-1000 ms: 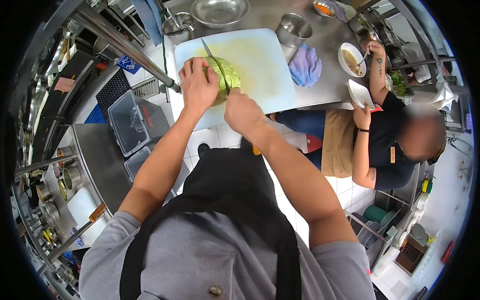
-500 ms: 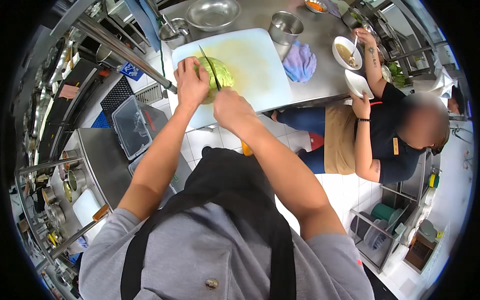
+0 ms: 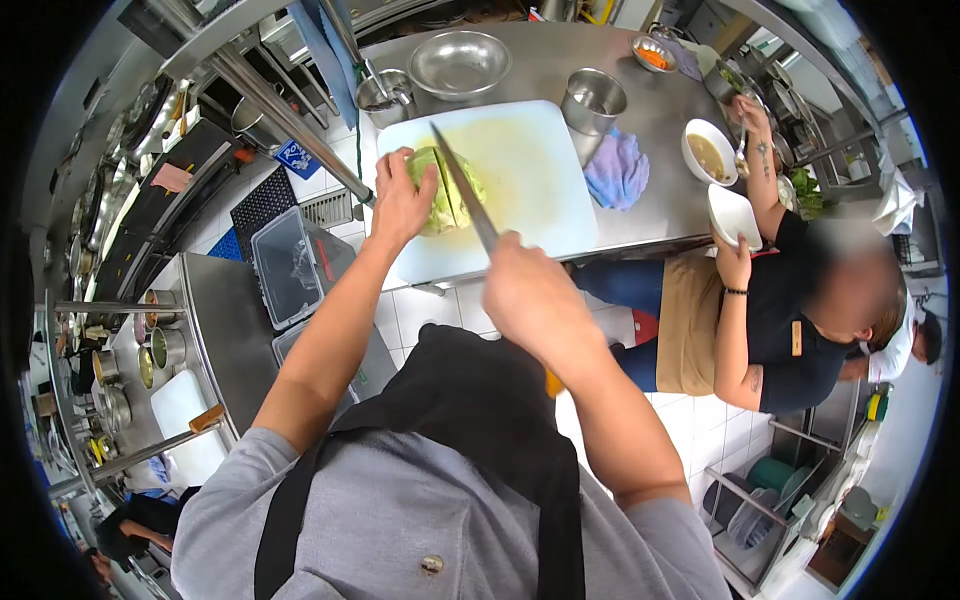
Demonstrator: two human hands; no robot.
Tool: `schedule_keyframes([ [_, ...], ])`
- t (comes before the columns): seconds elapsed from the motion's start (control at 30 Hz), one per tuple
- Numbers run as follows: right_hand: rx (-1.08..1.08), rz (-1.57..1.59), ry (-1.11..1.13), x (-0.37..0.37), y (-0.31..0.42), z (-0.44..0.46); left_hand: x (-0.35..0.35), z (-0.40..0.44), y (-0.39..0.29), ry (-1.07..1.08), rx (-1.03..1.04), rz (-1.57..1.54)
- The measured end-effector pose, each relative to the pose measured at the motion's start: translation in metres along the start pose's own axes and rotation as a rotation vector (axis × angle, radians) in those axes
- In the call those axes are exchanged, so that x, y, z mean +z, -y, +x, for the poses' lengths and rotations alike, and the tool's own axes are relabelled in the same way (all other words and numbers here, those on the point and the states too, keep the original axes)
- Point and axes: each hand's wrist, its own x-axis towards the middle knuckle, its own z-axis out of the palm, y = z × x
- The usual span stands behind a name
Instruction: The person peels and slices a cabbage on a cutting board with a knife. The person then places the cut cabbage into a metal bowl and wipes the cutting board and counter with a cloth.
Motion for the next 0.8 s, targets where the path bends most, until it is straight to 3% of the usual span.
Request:
schedule_keyframes([
  [0.17,0.105,-0.095,-0.22,0.024,-0.079,0.054,-0.011,0.006,-0.013,0.283,-0.441,0.079],
  [0.3,0.133,-0.095,-0.297,0.083,-0.151,0.147,-0.019,0.016,-0.008,0.379,-0.547,-0.176],
  [0.47,0.113,-0.132,-0.293,0.104,-0.164,0.176,-0.033,0.025,-0.026,0.448,-0.642,-0.224],
  [0.53,-0.156,-0.175,-0.551,0.088,-0.132,0.16,-0.037,0.027,-0.042,0.442,-0.62,-0.156],
  [0.6,-0.439,0.426,-0.421,0.082,-0.103,0.168,-0.035,0.025,-0.048,0.4,-0.648,-0.172],
  [0.7,-0.533,0.653,-0.253,0.098,-0.076,0.197,-0.03,0.03,-0.046,0.403,-0.725,-0.301],
  [0.8,-0.536,0.637,-0.16,0.088,-0.077,0.203,-0.03,0.038,-0.039,0.411,-0.724,-0.28],
])
